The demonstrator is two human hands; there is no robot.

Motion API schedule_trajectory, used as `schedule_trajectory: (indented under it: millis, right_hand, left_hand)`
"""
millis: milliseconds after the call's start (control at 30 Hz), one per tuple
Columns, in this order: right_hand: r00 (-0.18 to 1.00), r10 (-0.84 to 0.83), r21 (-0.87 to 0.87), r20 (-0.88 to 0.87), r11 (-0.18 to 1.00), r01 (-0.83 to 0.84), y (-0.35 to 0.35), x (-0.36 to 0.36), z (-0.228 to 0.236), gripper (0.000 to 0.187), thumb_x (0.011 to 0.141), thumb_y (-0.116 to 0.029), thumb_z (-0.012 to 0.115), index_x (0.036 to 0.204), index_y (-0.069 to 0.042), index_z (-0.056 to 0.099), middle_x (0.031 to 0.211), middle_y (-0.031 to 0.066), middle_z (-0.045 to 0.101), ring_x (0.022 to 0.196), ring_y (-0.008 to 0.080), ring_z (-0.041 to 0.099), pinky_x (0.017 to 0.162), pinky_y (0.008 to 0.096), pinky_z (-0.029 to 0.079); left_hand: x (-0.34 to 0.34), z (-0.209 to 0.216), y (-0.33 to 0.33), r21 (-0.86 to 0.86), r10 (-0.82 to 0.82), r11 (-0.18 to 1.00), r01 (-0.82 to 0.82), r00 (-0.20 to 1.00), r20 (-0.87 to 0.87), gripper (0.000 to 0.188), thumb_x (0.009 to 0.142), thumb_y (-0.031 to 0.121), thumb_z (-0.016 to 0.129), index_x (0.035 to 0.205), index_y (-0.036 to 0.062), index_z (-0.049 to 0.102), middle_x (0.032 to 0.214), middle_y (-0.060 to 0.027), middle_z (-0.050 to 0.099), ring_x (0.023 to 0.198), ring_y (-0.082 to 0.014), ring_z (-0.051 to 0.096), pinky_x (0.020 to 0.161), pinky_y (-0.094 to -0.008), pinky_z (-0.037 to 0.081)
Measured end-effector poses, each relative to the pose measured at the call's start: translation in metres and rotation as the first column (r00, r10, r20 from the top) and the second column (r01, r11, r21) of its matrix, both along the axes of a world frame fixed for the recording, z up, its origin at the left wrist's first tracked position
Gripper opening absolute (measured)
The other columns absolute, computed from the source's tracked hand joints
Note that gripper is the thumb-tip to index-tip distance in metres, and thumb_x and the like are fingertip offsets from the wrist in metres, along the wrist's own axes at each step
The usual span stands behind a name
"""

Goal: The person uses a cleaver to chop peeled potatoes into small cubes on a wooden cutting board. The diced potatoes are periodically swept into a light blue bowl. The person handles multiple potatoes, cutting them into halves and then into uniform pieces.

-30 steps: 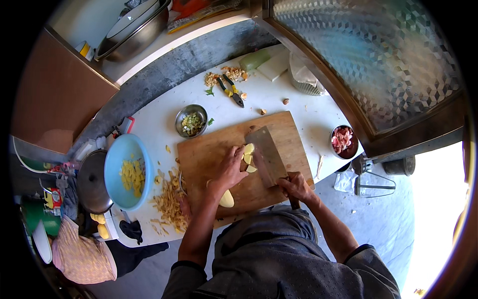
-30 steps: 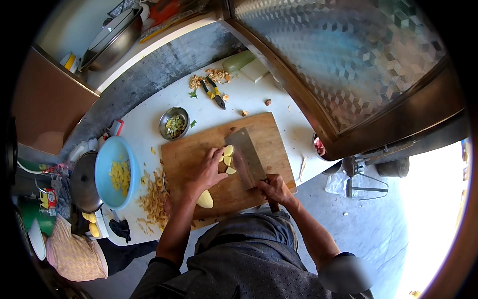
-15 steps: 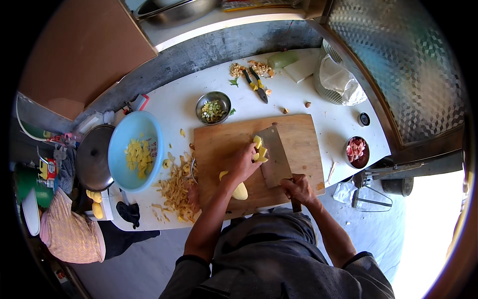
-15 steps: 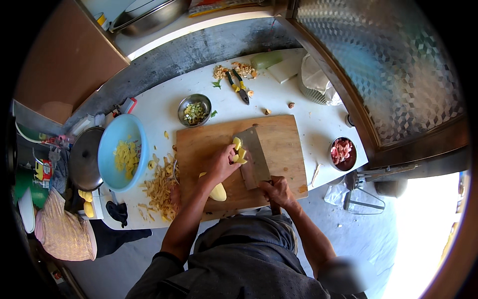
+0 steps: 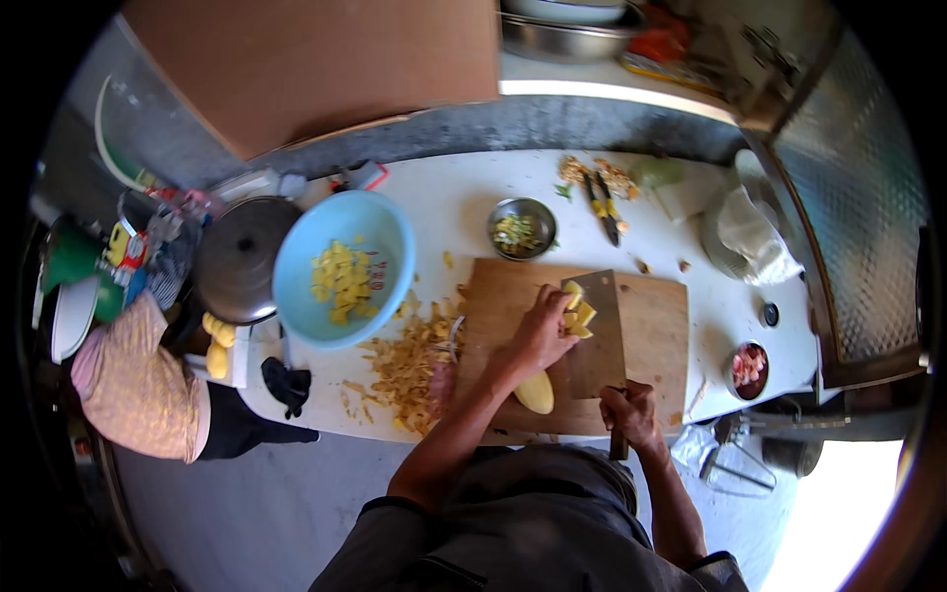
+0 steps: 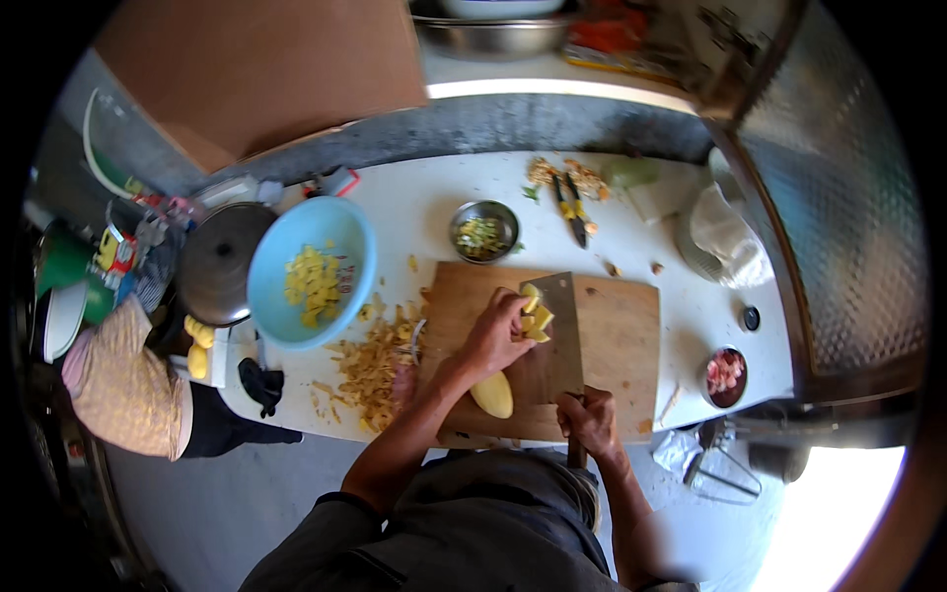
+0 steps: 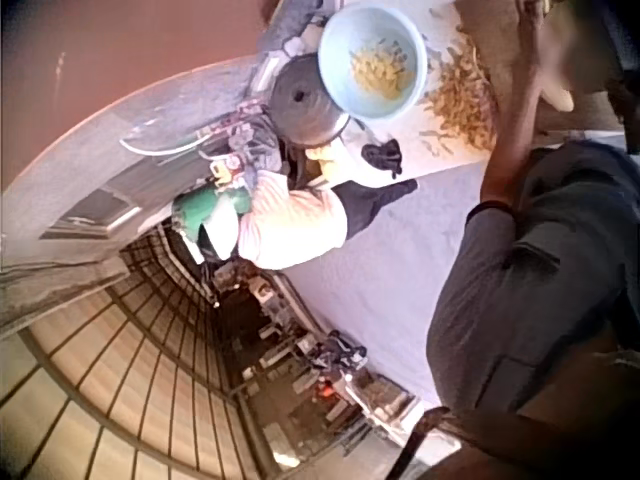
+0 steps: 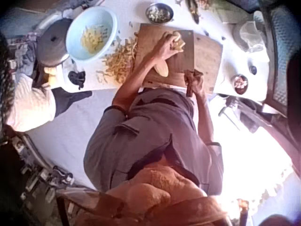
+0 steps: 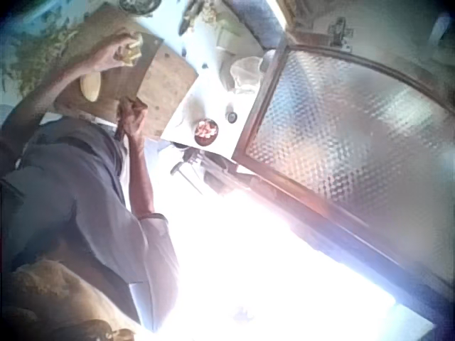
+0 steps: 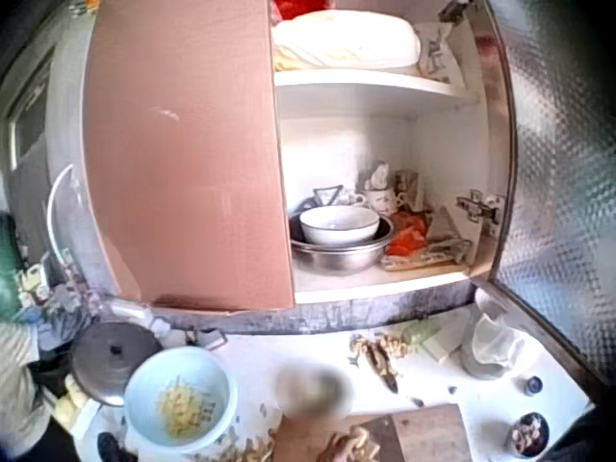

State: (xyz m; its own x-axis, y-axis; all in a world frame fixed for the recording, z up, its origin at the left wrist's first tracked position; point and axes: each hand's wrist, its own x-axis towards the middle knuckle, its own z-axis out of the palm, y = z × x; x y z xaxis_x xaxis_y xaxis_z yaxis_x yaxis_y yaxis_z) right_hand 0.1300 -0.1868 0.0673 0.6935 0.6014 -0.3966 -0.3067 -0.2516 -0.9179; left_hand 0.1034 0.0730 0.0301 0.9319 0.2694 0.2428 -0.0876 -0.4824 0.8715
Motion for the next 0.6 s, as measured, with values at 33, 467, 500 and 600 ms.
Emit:
schedule_trajectory:
  millis: [33, 467, 500, 600]
  right_hand:
    - [1.0, -0.008, 0.045, -0.005, 0.999, 0.008, 0.012, -0.002, 0.007, 0.021, 0.101, -0.009, 0.067, 0.083, 0.002, 0.069, 0.066, 0.0051, 0.065, 0.05, 0.0108, 0.057, 0.046, 0.0287, 0.045]
    - [0.908, 0.395, 0.118, 0.14, 0.904, -0.411, 0.234, -0.023, 0.061, 0.021, 0.103, -0.011, 0.071, 0.089, 0.004, 0.071, 0.069, 0.0053, 0.066, 0.053, 0.0104, 0.059, 0.047, 0.0295, 0.044]
    - [0.904, 0.406, 0.127, 0.136, 0.897, -0.423, 0.247, -0.026, 0.06, 0.022, 0.103, -0.011, 0.071, 0.088, 0.004, 0.071, 0.069, 0.0054, 0.066, 0.053, 0.0105, 0.059, 0.047, 0.0295, 0.044]
    - [0.878, 0.464, 0.138, 0.122, 0.868, -0.478, 0.278, -0.039, 0.061, 0.022, 0.102, -0.011, 0.072, 0.087, 0.005, 0.07, 0.07, 0.0063, 0.067, 0.053, 0.0113, 0.06, 0.048, 0.0303, 0.046]
  left_hand:
    - [-0.005, 0.016, 0.006, -0.025, 0.03, 0.999, -0.029, 0.999, 0.014, 0.071, 0.076, -0.005, 0.089, 0.14, 0.0018, 0.058, 0.123, -0.0116, 0.053, 0.089, -0.0195, 0.064, 0.078, -0.0327, 0.061]
    - [-0.124, 0.069, 0.192, 0.291, 0.38, 0.849, -0.441, 0.893, 0.243, 0.05, 0.102, 0.006, 0.072, 0.151, 0.006, 0.066, 0.161, -0.0134, 0.055, 0.12, -0.0254, 0.071, 0.09, -0.0364, 0.061]
    - [-0.132, 0.064, 0.201, 0.261, 0.415, 0.841, -0.473, 0.875, 0.249, 0.047, 0.101, 0.006, 0.073, 0.148, 0.0047, 0.067, 0.157, -0.014, 0.058, 0.118, -0.0264, 0.072, 0.089, -0.0369, 0.061]
    - [-0.16, 0.026, 0.244, 0.279, 0.561, 0.745, -0.606, 0.795, 0.23, 0.042, 0.099, 0.004, 0.074, 0.14, 0.0022, 0.071, 0.15, -0.016, 0.063, 0.114, -0.0305, 0.073, 0.089, -0.0399, 0.06]
